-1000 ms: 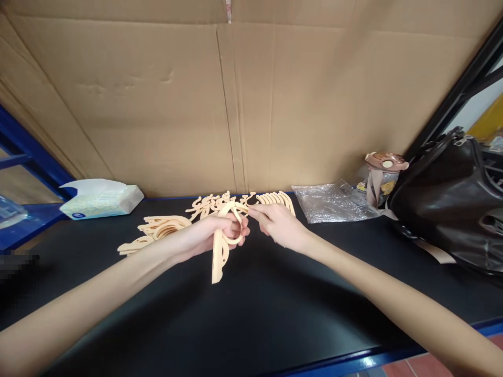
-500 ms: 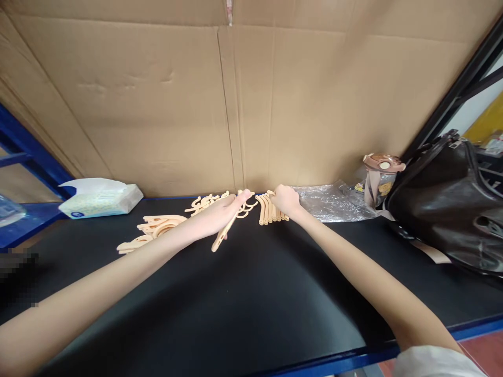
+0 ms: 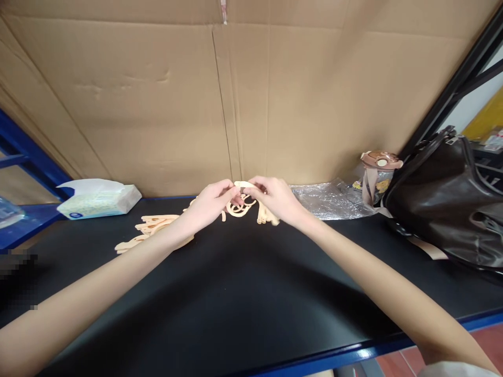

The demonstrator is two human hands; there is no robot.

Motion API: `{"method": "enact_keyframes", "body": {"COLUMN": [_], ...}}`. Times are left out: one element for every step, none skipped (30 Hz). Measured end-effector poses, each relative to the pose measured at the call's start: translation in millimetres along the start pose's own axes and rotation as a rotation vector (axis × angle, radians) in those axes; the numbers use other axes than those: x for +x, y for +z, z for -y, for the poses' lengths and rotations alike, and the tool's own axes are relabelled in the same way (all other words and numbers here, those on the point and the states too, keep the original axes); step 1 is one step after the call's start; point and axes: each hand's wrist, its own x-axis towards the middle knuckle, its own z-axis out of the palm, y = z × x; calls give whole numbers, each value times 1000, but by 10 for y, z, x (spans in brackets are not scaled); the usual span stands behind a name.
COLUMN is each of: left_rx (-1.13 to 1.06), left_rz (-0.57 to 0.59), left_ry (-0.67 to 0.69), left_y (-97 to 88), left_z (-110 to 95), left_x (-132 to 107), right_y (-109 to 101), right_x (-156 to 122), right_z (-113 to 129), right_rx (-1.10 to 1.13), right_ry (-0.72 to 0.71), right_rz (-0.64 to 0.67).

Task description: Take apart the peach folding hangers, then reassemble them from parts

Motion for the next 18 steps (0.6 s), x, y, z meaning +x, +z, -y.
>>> {"method": "enact_keyframes", "body": {"left_rx": [66,123,161,180,188,191,191,188,183,177,171,167,164,160,153,150,152,161], "left_rz": [-16,-21,-17,-10,-6,-11,-26,-41,-55,-65,-71,-73,-71,-67,-62,-62,-73,-92], "left_ry": [64,105,120,116,106,105,117,137,157,175,186,192,189,179,167,158,150,146], "left_y": [-28,-56,-79,-96,-106,-108,-103,-93,-81,-68,-55,-43,-30,-15,4,28,60,98], "left_z": [-1,-6,-13,-22,-30,-36,-39,-39,-36,-29,-21,-12,-1,9,20,32,44,59], "left_x": [2,1,-2,-7,-15,-23,-34,-45,-56,-68,-78,-88,-96,-103,-110,-116,-122,-125], "right_y": [-72,-142,-206,-260,-305,-339,-364,-383,-397,-408,-415,-418,-416,-406,-388,-360,-324,-282], "right_x": [5,14,25,35,44,53,61,70,78,86,91,93,89,80,64,44,21,0], "right_z": [19,34,48,61,72,81,85,85,80,71,60,50,42,38,38,40,42,40], "right_rx": [-47,-75,-87,-85,-76,-59,-30,13,70,132,185,216,207,145,26,-135,-316,-479], "right_ry": [-36,-67,-85,-90,-80,-65,-49,-34,-19,-4,12,22,16,-12,-57,-111,-161,-193], "right_rz": [-8,-8,-3,6,19,33,52,76,106,140,176,205,215,206,181,152,130,124]}}
